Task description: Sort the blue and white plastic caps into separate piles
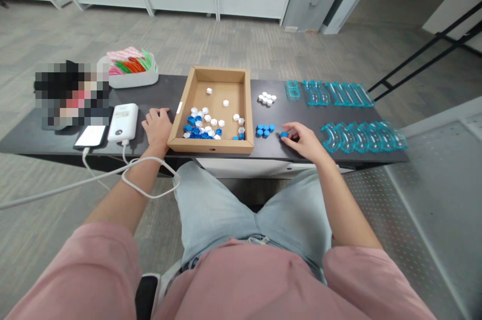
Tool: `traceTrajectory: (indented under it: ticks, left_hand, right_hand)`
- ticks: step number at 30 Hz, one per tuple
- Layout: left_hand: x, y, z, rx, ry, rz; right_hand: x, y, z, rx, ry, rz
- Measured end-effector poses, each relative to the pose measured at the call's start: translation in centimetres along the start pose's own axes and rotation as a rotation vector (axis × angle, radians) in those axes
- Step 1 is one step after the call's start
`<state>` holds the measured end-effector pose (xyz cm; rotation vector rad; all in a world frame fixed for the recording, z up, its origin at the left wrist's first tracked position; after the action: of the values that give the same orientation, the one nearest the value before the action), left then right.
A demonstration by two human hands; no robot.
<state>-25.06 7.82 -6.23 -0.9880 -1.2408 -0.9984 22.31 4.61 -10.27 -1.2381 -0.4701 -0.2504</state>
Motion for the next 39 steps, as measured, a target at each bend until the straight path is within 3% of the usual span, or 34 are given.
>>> traceTrajectory:
  ticks: [7,12,15,19,23,27,30,34,39]
  left_hand:
    - [0.4,0.1,-0.2,-0.006,-0.017,-0.009]
    - [0.4,0.0,-0.2,-0.009,-0.026,-0.015]
    - [0.3,-0.1,-0.1,-0.007,-0.015,-0.018]
    - [0.1,0.0,-0.1,0.001,-0.006,-0.015]
    - [0.2,0.2,-0.1,0.010,-0.004,-0.006]
    - [0.3,0.4,-0.1,0.053,0.007,0.007]
    - [0.3,0.5,0.0,0.054,0.003,0.002]
    - [0.3,0.5,0.0,0.058,0.012,0.002]
    - [0.3,0.5,-0.1,0.037,0.010,0.019]
  right_hand:
    - [-2.6,0.3,0.3,-0.001,-0.002,0.087]
    - [-3.1,0.2,0.4,0.027,0.056,0.072]
    - [-3.2,-1.2,1.2,0.075,0.070,0.040]
    - [-4.8,-5.1,4.7,0.182,-0.074,-0.049]
    - [-8.3,-8.5,9.7,0.278,-0.239,-0.327]
    - [-12.2,-9.2,13.8,0.259,-0.321,-0.630]
    - [-14.1,-9.4,15.2,0.192,-0.406,-0.744]
    - [-14.6,-10.5,15.1,0.146,-0.507,-0.754]
    - [-13.2,-11.1,14.3,0.177,-0.497,-0.709]
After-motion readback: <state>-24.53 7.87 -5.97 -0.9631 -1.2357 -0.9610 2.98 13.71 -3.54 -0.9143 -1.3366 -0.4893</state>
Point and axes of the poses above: each hand's wrist, its own z-axis towards the middle knuckle, its own x-axis out of the back of the hand, y = z × x, the point moved 1 cm from there along z, towards the middle knuckle, and after that the axes turned 13 degrees about z, right-handed, at the moved point
